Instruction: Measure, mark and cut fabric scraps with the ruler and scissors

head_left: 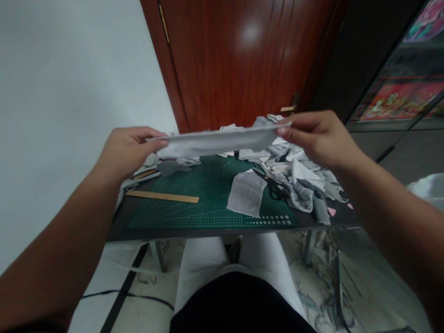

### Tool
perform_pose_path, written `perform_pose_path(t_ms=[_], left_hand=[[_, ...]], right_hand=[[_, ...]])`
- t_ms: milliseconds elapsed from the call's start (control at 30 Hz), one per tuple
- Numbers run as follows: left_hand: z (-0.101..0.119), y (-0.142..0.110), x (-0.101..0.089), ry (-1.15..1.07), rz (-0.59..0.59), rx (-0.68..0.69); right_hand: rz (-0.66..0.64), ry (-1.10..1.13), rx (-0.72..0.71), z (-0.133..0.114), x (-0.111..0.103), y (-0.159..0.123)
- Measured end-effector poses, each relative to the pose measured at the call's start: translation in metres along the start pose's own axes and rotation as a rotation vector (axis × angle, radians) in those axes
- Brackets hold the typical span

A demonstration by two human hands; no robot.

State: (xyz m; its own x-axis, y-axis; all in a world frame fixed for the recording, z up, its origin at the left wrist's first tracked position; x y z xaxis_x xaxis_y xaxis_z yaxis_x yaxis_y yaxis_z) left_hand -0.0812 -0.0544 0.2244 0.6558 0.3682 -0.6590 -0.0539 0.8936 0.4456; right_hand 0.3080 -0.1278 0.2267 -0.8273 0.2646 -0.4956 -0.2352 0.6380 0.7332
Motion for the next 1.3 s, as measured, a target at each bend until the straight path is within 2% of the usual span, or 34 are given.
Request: perform_pose_path(t_ms=[167,233,300,433,500,600,700,800,933,1067,1300], left_hand=[[-0.052,-0.07,0.037,0.194,-0.567,-0.079],[-0.071,-0.082,0.058,0.155,-0.705,-0.174],[-0.089,-0.08,0.078,0.114,-0.773,-0.253],[-0.121,-0.053,0.114,0.152,-0.763,-0.213],[-0.135,-0.041,0.125,0.164,-0.759,-0.188],[-0.148,-0.035,0.134,0.155,-0.777,-0.151],[-0.152,-0.038,0.135,0.169,-0.764,-0.089],[-0.153,-0.04,0.136,0.208,-0.766,-0.104],[-0.152,-0.038,0.139,0.209,-0.815,-0.137],[-0.149,-0.035,0.142,0.181,-0.88,-0.203],[-0.137,-0.029,0.149,0.16,-0.915,-0.18]], right_hand=[[-0.401,0.188,0.237,0.016,0.042,-0.118],[-0.456,0.296,0.333,0.03,0.062,-0.148],[-0.419,0.36,0.438,0.05,0.083,-0.16],[-0.259,0.333,0.602,0.093,0.118,-0.144],[-0.266,0.275,0.623,0.111,0.133,-0.129],[-0.399,0.131,0.579,0.127,0.146,-0.115],[-0.51,-0.004,0.558,0.131,0.151,-0.111],[-0.526,-0.114,0.516,0.129,0.154,-0.11],[-0.545,-0.171,0.361,0.129,0.164,-0.105],[-0.714,-0.243,0.288,0.132,0.175,-0.088],[-1.028,-0.238,0.328,0.135,0.185,-0.048]])
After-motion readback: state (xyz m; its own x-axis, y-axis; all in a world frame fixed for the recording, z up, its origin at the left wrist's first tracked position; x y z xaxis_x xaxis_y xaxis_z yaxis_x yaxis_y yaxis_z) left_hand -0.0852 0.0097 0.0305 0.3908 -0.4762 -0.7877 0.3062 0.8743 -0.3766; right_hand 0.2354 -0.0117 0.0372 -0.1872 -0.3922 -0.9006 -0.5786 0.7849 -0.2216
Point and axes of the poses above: each hand's wrist, its own y-axis towards the middle knuckle, its own x-axis out of the palm, z = x × y, the point moved 1 cm from there along y, towards the middle knuckle, and after that the axes turned 12 degrees about -x, right-handed, at the moved point
